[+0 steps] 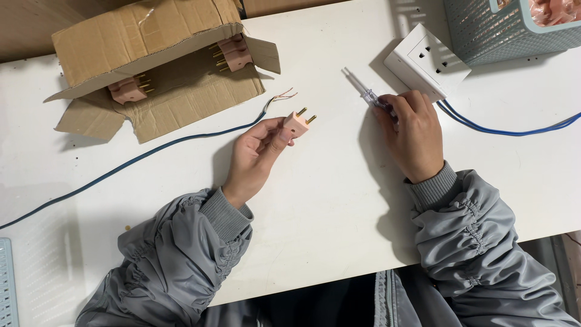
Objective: The person assembles electrical plugs by stripping wire ends, inserting them into the plug terminals, and tightening the screws with a tester screwdriver.
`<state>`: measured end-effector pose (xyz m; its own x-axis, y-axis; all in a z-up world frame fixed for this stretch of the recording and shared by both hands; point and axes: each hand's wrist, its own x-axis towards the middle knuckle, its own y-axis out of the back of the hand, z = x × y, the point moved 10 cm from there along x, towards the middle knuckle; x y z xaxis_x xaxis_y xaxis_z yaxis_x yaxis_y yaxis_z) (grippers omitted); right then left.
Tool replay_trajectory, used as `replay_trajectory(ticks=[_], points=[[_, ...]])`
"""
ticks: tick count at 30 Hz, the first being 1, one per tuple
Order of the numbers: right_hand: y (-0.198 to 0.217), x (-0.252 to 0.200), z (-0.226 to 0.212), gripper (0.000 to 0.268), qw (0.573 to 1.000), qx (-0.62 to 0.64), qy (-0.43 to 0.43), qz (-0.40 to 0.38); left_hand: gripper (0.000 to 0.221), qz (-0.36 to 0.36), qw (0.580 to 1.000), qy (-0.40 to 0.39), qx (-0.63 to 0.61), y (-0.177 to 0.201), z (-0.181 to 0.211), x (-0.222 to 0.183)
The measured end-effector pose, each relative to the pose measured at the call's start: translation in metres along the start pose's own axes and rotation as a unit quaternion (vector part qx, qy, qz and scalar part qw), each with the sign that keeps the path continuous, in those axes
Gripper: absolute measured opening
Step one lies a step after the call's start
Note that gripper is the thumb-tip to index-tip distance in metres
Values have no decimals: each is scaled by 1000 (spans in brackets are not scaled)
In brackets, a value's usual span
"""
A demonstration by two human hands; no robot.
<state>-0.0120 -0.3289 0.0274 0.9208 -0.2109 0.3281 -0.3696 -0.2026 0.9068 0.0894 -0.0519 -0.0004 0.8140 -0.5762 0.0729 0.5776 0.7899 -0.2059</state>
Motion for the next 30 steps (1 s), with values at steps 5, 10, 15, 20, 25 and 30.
replay_trajectory(ticks=[5,10,15,20,25,30], points=[[13,-1,-9,19,992,125,15,17,26,-40,995,-80,32,-13,14,-5],[28,-9,-43,23,935,352,48,4,16,-92,949,-240,181,-21,24,-17],[36,-18,-49,23,892,441,99,-24,10,-57,780,-523,340,-34,38,-60],[49,-18,-48,21,856,497,139,-32,11,-28,707,-623,335,-37,62,-88],[67,-27,-68,26,867,460,189,-42,40,-111,698,-612,354,-47,77,-100],[84,-31,-79,21,851,461,248,-36,33,-98,672,-640,359,-52,80,-104]])
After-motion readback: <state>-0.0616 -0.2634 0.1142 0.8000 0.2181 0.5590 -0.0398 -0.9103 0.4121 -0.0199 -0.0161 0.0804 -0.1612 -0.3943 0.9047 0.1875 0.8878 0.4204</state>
